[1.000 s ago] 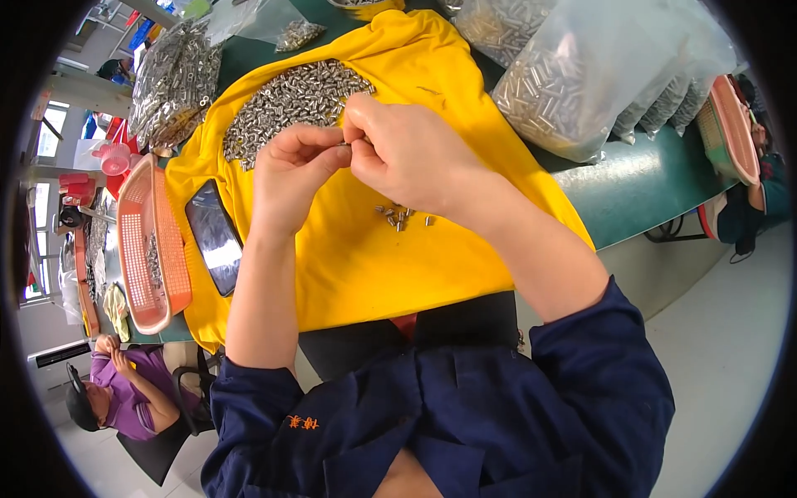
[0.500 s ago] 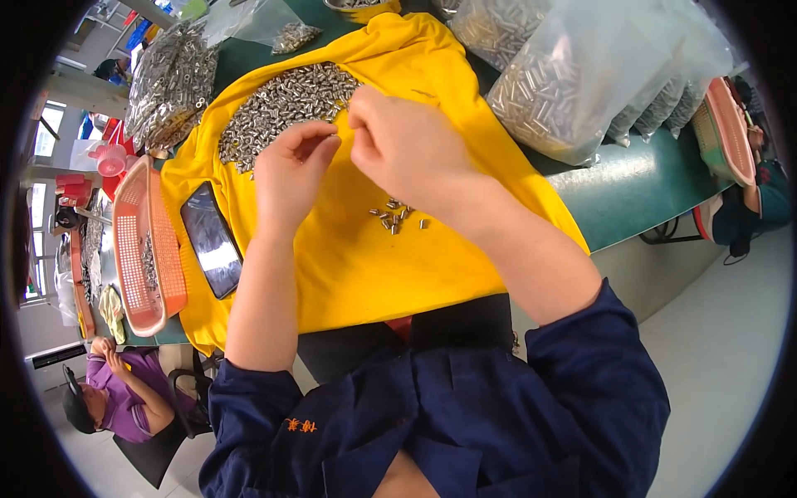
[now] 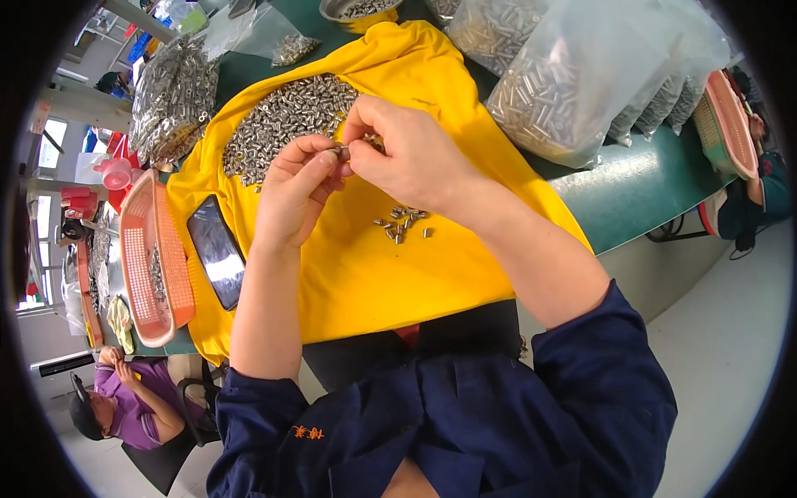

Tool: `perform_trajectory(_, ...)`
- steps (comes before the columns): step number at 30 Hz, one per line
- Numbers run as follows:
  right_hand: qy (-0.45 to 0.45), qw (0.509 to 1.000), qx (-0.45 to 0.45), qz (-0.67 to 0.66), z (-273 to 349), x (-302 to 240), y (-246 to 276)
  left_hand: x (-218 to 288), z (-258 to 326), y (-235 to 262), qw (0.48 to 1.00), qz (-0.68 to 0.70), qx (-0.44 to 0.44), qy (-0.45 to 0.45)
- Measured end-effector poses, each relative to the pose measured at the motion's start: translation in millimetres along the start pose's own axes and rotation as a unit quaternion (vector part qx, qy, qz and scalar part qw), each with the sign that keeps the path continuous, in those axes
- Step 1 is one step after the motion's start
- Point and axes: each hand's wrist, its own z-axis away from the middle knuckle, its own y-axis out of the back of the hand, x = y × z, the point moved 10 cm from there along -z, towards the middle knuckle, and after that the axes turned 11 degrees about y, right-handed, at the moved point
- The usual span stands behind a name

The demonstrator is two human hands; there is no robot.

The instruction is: Sorting and inspecting small metal hardware components on a workbench.

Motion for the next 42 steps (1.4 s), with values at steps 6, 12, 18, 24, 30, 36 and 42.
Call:
perform_trajectory(6, -0.033, 0.997, 0.003, -0.065, 1, 4, -1, -6, -2, 1, 0.993, 0.112, -0.031, 0.0)
perform_trajectory(12, -0.015, 0.994, 0.001, -0.11, 0, 1, -4, -3, 1, -10, 0.994, 0.099, -0.046, 0.005)
perform_trajectory(18, 0.046, 0.995, -0.029, 0.085, -1, -13, -3, 0, 2, -4, 0.998, 0.053, -0.026, -0.025)
perform_trajectory(24, 0.065, 0.99, -0.043, 0.115, 0, -14, -4, 3, 3, -2, 0.999, -0.025, 0.005, -0.044)
perform_trajectory(30, -0.041, 0.996, -0.008, -0.077, 4, 14, -6, 3, -1, 0, 0.998, -0.032, 0.018, -0.055)
perform_trajectory(36, 0.09, 0.977, -0.01, 0.193, -4, -16, 7, 3, -5, 7, 0.999, 0.001, 0.025, -0.036)
perform_trajectory(42, 0.033, 0.987, 0.085, 0.129, -4, 0, 33, -12, 8, -31, 0.917, -0.395, 0.021, -0.053)
